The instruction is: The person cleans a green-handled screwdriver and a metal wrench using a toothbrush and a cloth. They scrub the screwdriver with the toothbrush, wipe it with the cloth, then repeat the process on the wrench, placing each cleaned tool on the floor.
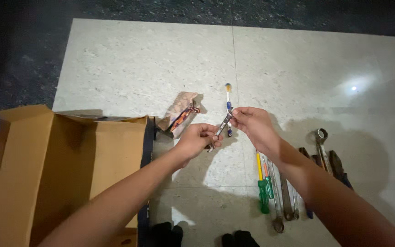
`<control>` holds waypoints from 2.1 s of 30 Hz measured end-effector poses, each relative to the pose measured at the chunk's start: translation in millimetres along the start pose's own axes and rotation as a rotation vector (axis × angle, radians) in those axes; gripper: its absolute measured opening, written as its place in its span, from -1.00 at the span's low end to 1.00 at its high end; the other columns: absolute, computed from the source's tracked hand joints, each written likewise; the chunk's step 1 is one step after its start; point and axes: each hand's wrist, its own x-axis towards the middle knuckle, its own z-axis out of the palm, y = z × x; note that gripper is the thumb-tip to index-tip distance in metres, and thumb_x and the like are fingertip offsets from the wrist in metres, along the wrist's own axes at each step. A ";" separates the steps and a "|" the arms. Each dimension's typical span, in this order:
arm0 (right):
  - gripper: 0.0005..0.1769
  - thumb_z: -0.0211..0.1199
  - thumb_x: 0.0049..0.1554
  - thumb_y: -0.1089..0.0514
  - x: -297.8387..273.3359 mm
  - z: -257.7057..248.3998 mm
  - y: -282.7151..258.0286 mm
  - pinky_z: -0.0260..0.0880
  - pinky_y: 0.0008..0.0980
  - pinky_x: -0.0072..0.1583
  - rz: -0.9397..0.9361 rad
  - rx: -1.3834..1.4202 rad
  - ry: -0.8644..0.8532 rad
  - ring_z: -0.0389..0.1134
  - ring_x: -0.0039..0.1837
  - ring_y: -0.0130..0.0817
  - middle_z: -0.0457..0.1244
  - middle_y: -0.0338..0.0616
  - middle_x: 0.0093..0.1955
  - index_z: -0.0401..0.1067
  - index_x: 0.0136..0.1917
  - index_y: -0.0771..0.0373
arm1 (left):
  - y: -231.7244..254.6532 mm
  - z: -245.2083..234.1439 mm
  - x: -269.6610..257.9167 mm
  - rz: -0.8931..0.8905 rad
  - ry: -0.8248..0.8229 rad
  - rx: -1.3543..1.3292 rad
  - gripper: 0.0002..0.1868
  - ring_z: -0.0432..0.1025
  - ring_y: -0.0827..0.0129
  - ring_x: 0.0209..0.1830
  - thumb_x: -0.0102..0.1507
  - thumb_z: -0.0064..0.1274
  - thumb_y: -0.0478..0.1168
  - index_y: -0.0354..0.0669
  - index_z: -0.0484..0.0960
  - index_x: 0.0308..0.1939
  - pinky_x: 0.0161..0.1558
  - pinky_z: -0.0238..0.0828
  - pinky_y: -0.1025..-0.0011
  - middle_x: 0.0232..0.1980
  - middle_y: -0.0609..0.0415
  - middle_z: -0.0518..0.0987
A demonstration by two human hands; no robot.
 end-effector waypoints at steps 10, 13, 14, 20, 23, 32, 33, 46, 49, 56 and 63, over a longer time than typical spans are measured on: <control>-0.55 0.17 0.10 0.42 32.4 -35.9 59.5 0.45 -0.24 0.25 -0.287 -0.767 0.052 0.41 0.24 -0.15 0.37 0.03 0.21 0.43 0.28 0.32 | -48.8 -0.7 33.1 0.005 0.137 0.080 -0.80 0.58 0.44 -0.33 0.31 0.01 -0.47 -0.46 0.60 0.00 -0.33 0.47 0.47 -0.22 -0.04 0.68; -0.38 0.17 0.02 0.49 30.8 -44.7 75.0 0.25 -0.14 0.40 -0.504 -1.188 -0.030 0.23 0.41 0.02 0.20 0.05 0.42 0.40 0.35 0.18 | -51.5 -4.2 33.4 -0.008 0.149 0.052 -0.81 0.59 0.45 -0.30 0.30 -0.01 -0.46 -0.45 0.61 -0.02 -0.31 0.47 0.48 -0.19 0.00 0.70; -0.31 0.15 -0.02 0.51 30.2 -45.7 78.1 0.19 -0.11 0.42 -0.552 -1.240 -0.073 0.17 0.45 0.05 0.13 0.06 0.48 0.38 0.37 0.17 | -51.4 -4.2 32.1 -0.009 0.161 0.040 -0.80 0.58 0.45 -0.30 0.30 -0.02 -0.46 -0.42 0.62 -0.01 -0.29 0.48 0.49 -0.18 0.01 0.71; -0.10 0.12 -0.13 0.59 24.4 -42.2 82.7 0.11 -0.13 0.47 -0.480 -1.495 -0.215 0.05 0.54 -0.03 -0.04 -0.10 0.62 0.31 0.45 0.08 | -44.1 -0.2 24.4 -0.062 0.190 0.029 -0.80 0.57 0.46 -0.31 0.31 -0.01 -0.44 -0.37 0.63 -0.01 -0.32 0.44 0.48 -0.19 0.02 0.69; -0.15 0.14 -0.13 0.57 16.2 -41.1 83.3 0.13 -0.11 0.44 -0.509 -1.478 -0.186 0.08 0.51 -0.04 -0.02 -0.10 0.61 0.32 0.42 0.17 | -43.6 1.3 25.7 -0.063 0.185 -0.001 -0.80 0.56 0.48 -0.32 0.31 0.00 -0.43 -0.35 0.63 -0.01 -0.34 0.43 0.48 -0.19 0.04 0.69; -0.74 0.20 0.12 0.33 4.8 -20.0 71.1 0.42 -0.08 0.19 -0.475 -1.358 0.120 0.39 0.16 0.00 0.35 0.04 0.10 0.50 0.10 0.29 | -61.0 -13.9 35.4 -0.015 0.168 0.033 -0.82 0.57 0.48 -0.33 0.29 0.05 -0.39 -0.33 0.65 -0.05 -0.29 0.46 0.51 -0.24 0.09 0.69; -0.79 0.20 0.20 0.28 4.5 -16.1 68.9 0.43 -0.03 0.12 -0.445 -1.324 0.170 0.39 0.10 0.04 0.34 0.08 0.08 0.48 0.12 0.31 | -61.3 -13.9 35.2 -0.020 0.178 0.005 -0.81 0.58 0.49 -0.32 0.28 0.04 -0.39 -0.29 0.64 -0.04 -0.27 0.48 0.52 -0.23 0.11 0.70; -0.48 0.44 -0.11 0.23 7.3 -48.7 103.2 0.42 -0.19 -0.12 -0.218 -0.924 0.132 0.42 -0.20 -0.11 0.38 0.10 -0.17 0.49 0.15 0.32 | -34.1 -4.2 11.6 -0.127 0.200 0.002 -0.74 0.49 0.48 -0.36 0.33 0.00 -0.34 -0.26 0.60 0.09 -0.33 0.46 0.44 -0.20 0.11 0.63; -0.42 0.35 -0.04 0.31 -7.4 -63.8 96.3 0.31 -0.24 -0.28 0.166 -0.563 0.100 0.32 -0.32 -0.17 0.33 0.13 -0.23 0.42 0.28 0.40 | -33.1 -2.9 7.4 -0.112 0.146 0.035 -0.73 0.49 0.47 -0.33 0.35 0.03 -0.33 -0.33 0.61 0.11 -0.28 0.49 0.43 -0.19 0.08 0.60; -0.43 0.31 0.02 0.30 -70.4 -91.6 48.4 0.34 -0.38 -0.16 0.188 -0.487 0.078 0.35 -0.16 -0.35 0.36 0.00 -0.02 0.37 0.33 0.38 | -29.7 7.7 -1.8 -0.054 0.010 0.083 -0.64 0.48 0.48 -0.22 0.33 -0.07 -0.39 -0.31 0.54 0.22 -0.13 0.49 0.44 -0.05 0.10 0.62; -0.48 0.28 0.14 0.25 -129.0 -93.2 19.5 0.38 -0.39 -0.03 0.062 -0.517 -0.013 0.40 -0.11 -0.33 0.42 0.01 -0.07 0.33 0.33 0.49 | -19.1 27.0 -14.0 -0.077 -0.034 0.087 -0.63 0.47 0.51 -0.16 0.36 -0.08 -0.39 -0.35 0.53 0.25 -0.04 0.48 0.46 0.04 0.10 0.61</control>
